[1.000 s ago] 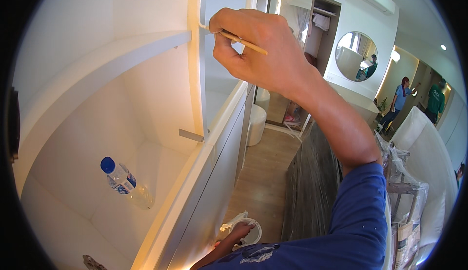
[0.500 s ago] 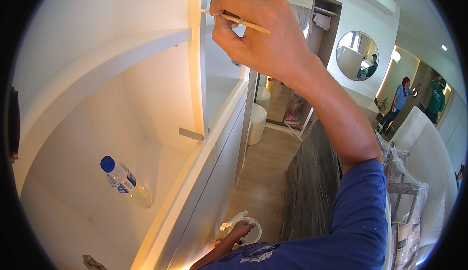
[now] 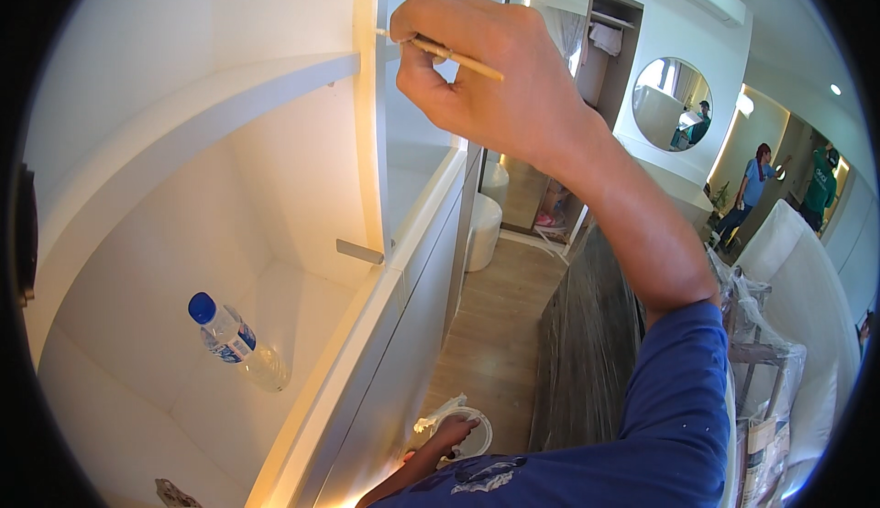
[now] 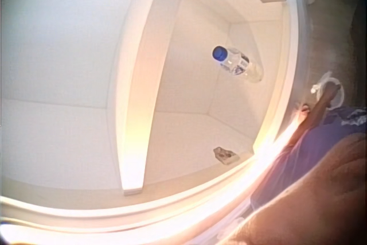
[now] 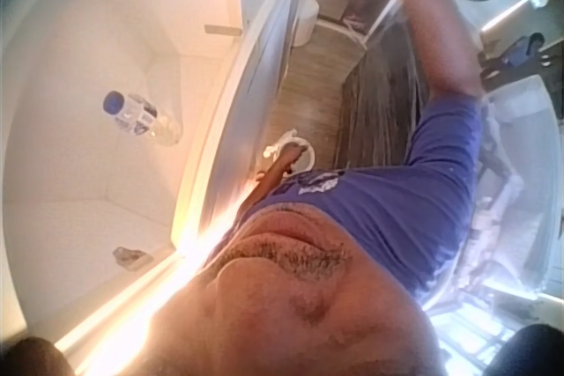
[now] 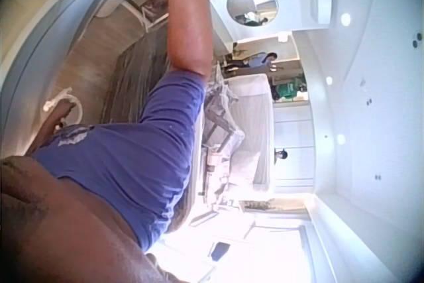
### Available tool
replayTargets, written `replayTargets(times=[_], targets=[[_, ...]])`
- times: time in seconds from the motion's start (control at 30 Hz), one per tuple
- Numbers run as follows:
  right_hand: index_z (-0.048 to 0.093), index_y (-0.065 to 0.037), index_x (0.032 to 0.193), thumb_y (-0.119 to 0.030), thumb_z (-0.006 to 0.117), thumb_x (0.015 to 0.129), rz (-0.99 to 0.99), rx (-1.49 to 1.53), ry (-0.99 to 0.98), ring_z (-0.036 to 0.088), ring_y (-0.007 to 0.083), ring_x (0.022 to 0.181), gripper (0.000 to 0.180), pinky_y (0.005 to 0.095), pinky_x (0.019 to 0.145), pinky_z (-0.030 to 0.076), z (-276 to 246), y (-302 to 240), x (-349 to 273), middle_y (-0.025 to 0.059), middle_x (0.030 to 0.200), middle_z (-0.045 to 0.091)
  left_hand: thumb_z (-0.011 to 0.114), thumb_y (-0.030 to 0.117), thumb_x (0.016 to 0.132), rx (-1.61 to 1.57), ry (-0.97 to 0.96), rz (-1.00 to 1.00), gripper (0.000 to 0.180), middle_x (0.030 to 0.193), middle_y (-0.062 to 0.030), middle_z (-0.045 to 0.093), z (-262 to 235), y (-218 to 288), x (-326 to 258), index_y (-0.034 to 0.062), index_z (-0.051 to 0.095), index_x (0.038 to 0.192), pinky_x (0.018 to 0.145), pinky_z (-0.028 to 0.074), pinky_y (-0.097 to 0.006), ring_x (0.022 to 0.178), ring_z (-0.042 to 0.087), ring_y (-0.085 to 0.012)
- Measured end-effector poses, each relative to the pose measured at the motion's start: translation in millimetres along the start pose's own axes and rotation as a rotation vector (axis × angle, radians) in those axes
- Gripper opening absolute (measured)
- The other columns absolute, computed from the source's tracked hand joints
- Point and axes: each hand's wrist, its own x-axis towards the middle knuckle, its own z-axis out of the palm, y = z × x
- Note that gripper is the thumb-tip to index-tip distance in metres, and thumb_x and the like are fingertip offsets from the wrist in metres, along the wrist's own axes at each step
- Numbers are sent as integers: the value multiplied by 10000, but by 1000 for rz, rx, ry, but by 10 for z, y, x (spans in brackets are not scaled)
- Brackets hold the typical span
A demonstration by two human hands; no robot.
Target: The person paints the edges and corners of white built-in shelving using a small brush, occasionally dipping the brush into a white paint bucket held in the other hand.
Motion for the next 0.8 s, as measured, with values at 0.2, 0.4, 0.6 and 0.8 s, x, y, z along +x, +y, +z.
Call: replayTargets(times=[0.2,0.4,0.6,0.8], targets=[[650,-58,903,-28,677,806,19,-29,2,646,261,611,105,333,559,511,-12,11,37,84,705,641,685,500,914,2,10,21,564,733,-146,668,0,-34,15,-63,717,908,584,454,-402,637,621,-219],[660,-62,911,-33,671,809,51,2,-11,645,265,620,107,345,569,514,9,-41,-9,87,717,650,685,496,912,7,-4,12,567,788,-168,692,-3,-18,5,-69,722,944,626,475,-411,689,645,-234],[661,-62,923,-25,670,808,47,-3,-21,651,268,627,121,349,574,520,10,-41,-18,89,729,659,682,495,915,8,6,6,571,830,-183,709,-7,-27,-1,-71,725,971,657,488,-418,721,660,-256],[658,-58,929,-32,667,806,28,-1,-9,647,272,628,126,354,578,518,13,-23,-31,88,721,649,682,500,916,17,-9,-16,568,821,-185,704,-12,5,8,-66,724,948,660,486,-421,732,660,-264]])
